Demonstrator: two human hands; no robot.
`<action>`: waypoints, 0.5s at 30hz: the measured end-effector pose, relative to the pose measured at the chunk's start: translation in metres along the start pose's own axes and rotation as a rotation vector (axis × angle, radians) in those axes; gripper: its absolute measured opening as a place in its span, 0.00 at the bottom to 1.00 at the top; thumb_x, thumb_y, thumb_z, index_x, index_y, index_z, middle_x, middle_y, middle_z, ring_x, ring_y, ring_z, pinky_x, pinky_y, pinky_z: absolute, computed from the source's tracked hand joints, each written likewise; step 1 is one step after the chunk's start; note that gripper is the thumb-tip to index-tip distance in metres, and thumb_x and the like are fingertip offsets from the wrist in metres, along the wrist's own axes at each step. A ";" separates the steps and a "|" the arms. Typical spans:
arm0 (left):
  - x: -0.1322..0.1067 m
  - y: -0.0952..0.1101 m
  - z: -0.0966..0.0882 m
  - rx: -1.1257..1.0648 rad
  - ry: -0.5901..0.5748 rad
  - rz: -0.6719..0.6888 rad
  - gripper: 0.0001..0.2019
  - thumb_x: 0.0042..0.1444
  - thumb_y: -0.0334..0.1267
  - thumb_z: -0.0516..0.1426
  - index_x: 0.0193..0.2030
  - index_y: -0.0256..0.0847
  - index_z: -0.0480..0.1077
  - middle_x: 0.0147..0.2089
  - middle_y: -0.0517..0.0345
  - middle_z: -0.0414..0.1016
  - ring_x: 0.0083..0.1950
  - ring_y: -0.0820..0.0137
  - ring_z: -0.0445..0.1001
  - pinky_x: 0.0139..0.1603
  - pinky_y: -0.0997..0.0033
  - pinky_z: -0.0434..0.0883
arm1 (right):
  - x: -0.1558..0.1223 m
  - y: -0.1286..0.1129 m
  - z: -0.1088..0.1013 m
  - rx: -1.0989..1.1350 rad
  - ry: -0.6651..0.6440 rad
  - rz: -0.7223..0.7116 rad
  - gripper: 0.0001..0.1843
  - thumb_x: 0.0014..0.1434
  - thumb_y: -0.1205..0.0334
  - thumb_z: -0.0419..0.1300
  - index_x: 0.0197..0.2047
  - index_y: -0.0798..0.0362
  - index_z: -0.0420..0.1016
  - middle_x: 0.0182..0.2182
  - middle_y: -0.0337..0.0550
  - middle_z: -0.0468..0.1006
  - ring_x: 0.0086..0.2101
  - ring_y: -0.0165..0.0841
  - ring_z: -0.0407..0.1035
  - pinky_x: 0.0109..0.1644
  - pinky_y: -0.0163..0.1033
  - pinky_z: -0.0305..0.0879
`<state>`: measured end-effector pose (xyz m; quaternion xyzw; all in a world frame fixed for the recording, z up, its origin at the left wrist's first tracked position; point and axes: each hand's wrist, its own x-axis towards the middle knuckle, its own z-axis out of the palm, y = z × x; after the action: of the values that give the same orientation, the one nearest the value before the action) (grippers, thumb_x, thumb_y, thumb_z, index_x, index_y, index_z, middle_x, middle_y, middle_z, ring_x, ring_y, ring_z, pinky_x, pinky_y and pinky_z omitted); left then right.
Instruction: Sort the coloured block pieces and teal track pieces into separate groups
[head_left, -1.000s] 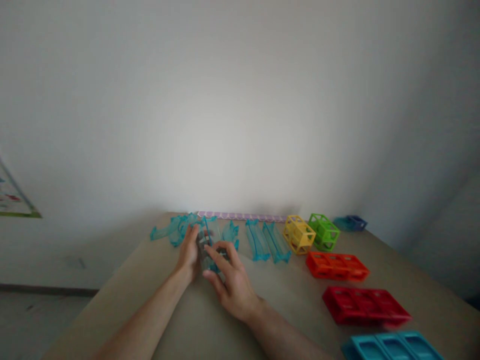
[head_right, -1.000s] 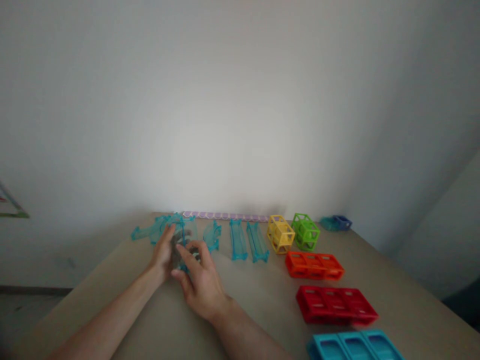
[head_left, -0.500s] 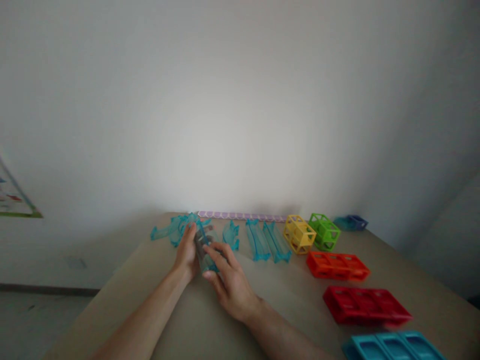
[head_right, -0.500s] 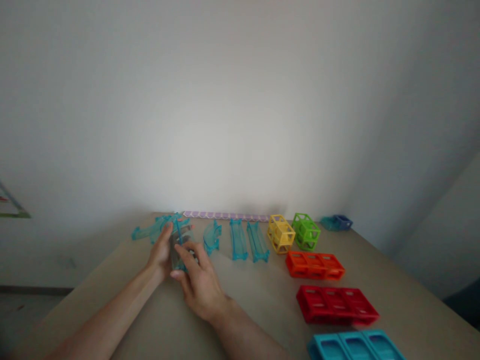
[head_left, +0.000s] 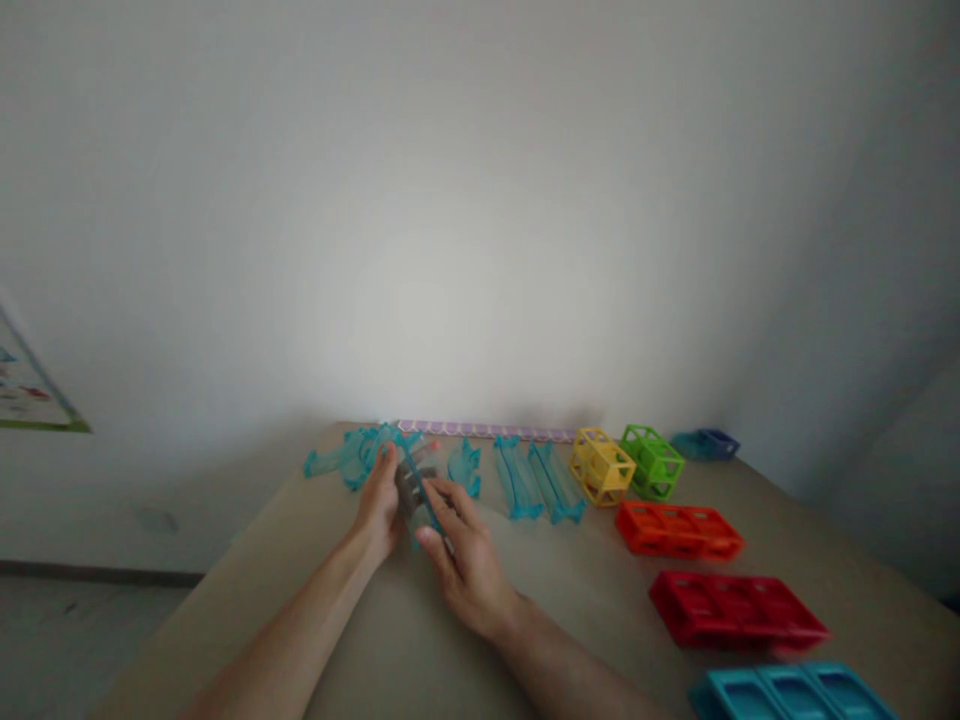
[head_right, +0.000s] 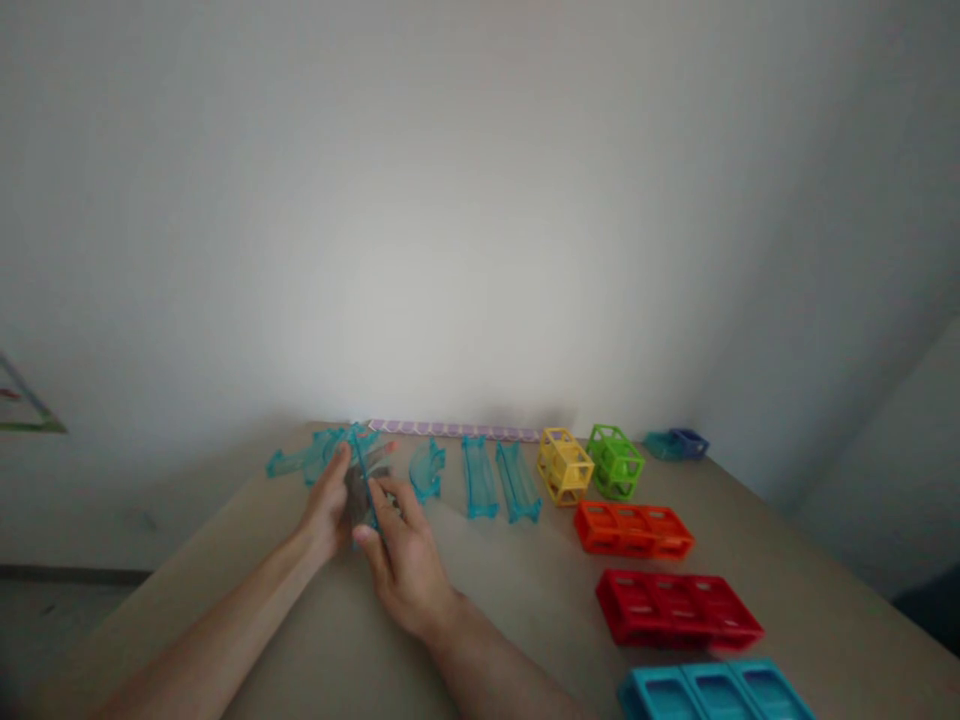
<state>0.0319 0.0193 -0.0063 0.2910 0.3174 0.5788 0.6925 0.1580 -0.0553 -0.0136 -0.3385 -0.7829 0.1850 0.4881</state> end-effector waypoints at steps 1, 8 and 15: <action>0.000 0.000 0.000 0.006 0.004 0.006 0.27 0.58 0.56 0.50 0.51 0.35 0.73 0.27 0.51 0.79 0.21 0.69 0.73 0.23 0.73 0.69 | -0.001 0.001 0.000 -0.010 -0.016 0.001 0.24 0.66 0.60 0.50 0.65 0.50 0.57 0.57 0.49 0.64 0.58 0.35 0.58 0.63 0.42 0.56; 0.000 0.002 -0.002 -0.028 0.050 -0.032 0.26 0.56 0.54 0.54 0.50 0.33 0.73 0.28 0.51 0.79 0.21 0.69 0.74 0.23 0.72 0.71 | -0.004 0.003 0.001 -0.061 -0.034 -0.024 0.35 0.56 0.65 0.61 0.65 0.51 0.55 0.61 0.52 0.57 0.61 0.40 0.54 0.64 0.47 0.54; 0.006 0.006 -0.002 -0.091 0.185 0.010 0.19 0.63 0.47 0.48 0.46 0.35 0.72 0.29 0.53 0.78 0.20 0.72 0.73 0.21 0.73 0.71 | -0.003 0.007 0.001 -0.041 0.139 0.013 0.21 0.58 0.66 0.58 0.56 0.50 0.65 0.44 0.47 0.73 0.44 0.35 0.68 0.47 0.41 0.68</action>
<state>0.0273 0.0263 -0.0041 0.2061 0.3517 0.6205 0.6699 0.1606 -0.0521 -0.0206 -0.3654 -0.7488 0.1481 0.5329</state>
